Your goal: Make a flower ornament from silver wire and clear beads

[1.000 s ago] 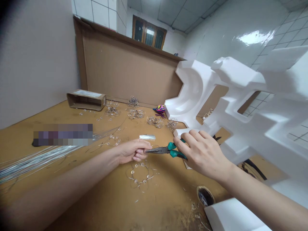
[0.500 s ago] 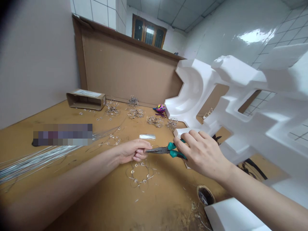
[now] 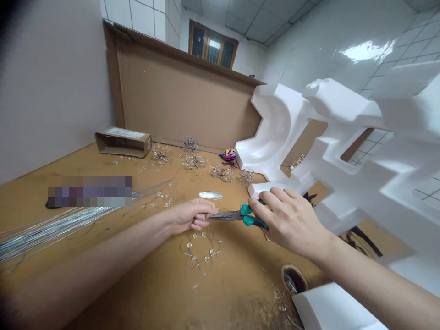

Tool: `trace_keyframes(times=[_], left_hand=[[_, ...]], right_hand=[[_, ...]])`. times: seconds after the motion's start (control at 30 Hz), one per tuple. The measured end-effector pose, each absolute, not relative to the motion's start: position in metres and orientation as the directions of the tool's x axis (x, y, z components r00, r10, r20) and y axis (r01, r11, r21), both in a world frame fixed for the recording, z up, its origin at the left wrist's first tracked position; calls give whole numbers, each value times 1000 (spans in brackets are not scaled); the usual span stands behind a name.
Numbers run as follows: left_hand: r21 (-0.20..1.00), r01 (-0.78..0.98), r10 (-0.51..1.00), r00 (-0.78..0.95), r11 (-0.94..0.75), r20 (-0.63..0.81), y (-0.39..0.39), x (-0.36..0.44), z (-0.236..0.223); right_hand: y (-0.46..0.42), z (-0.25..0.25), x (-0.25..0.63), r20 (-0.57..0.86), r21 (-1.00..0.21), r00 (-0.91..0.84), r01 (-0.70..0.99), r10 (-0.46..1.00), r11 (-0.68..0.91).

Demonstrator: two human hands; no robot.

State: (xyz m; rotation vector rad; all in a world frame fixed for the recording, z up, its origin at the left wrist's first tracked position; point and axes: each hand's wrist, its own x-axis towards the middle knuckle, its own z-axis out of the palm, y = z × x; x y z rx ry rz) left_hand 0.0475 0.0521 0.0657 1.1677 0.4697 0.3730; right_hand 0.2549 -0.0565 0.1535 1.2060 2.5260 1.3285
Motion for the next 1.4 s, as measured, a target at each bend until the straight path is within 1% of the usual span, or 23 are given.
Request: trace_keyframes(times=[0.07, 0.1, 0.17, 0.2, 0.27, 0.33, 0.4, 0.47, 0.53, 0.57, 0.6, 0.67, 0.73, 0.77, 0.83, 0.9, 0.93, 1.0, 1.1, 1.2, 1.3, 1.4], left_hand=[[970, -45, 582, 806, 238, -105, 50, 49, 66], [988, -47, 623, 780, 148, -57, 50, 50, 67], [995, -35, 691, 718, -88, 87, 47, 50, 68], [976, -19, 710, 683, -216, 170, 45, 50, 69], [885, 38, 703, 623, -464, 342, 41, 47, 72], [738, 103, 628, 612, -667, 482, 36, 44, 74], [586, 138, 521, 647, -798, 557, 32, 42, 76], [502, 133, 449, 675, -855, 585, 31, 41, 77], [504, 141, 460, 663, -852, 591, 33, 42, 76], [539, 152, 497, 642, -829, 583, 35, 42, 75], [595, 157, 550, 614, -788, 566, 38, 43, 74], [747, 127, 666, 565, -653, 487, 46, 43, 71], [878, 24, 722, 580, -479, 378, 54, 42, 70], [916, -40, 724, 599, -399, 342, 57, 41, 69], [948, -163, 702, 641, -272, 311, 62, 39, 68], [946, -268, 670, 670, -183, 319, 64, 37, 67], [939, -310, 654, 682, -148, 328, 64, 37, 67], [926, -367, 623, 704, -93, 341, 63, 36, 68], [921, -385, 603, 722, -55, 338, 62, 34, 69], [931, -355, 619, 713, -83, 328, 64, 32, 71], [945, -281, 616, 719, -166, 322, 67, 31, 71], [958, -127, 589, 765, -259, 261, 68, 31, 71]], right_hand=[[-58, 153, 254, 316, 677, -673, 654, 669, 338], [-59, 153, 253, 323, 644, -648, 684, 690, 342], [-61, 154, 251, 330, 547, -561, 769, 759, 331], [-62, 155, 250, 323, 485, -501, 816, 803, 314], [-64, 158, 249, 265, 350, -381, 894, 886, 279], [-66, 160, 249, 173, 224, -298, 940, 939, 257], [-67, 161, 251, 97, 139, -275, 955, 957, 261], [-67, 161, 252, 75, 106, -255, 963, 964, 247], [-68, 160, 251, 94, 103, -246, 966, 965, 236], [-68, 159, 250, 114, 106, -250, 965, 961, 239], [-68, 159, 249, 138, 109, -262, 963, 955, 248], [-69, 157, 249, 178, 99, -297, 954, 938, 283], [-71, 154, 250, 192, 58, -309, 951, 932, 303], [-72, 151, 252, 187, 26, -298, 954, 936, 298], [-73, 139, 256, 148, -43, -246, 966, 958, 255], [-70, 121, 259, 72, -89, -157, 983, 985, 163], [-68, 109, 260, 42, -81, -118, 989, 992, 121], [-63, 84, 261, 2, -26, -42, 999, 999, 42], [-52, 48, 257, 40, 90, -26, 996, 999, 22], [-42, 26, 252, 121, 188, -33, 982, 992, 10], [-35, 15, 248, 170, 206, -51, 978, 984, 15], [-32, 10, 247, 176, 192, -68, 981, 982, 33]])
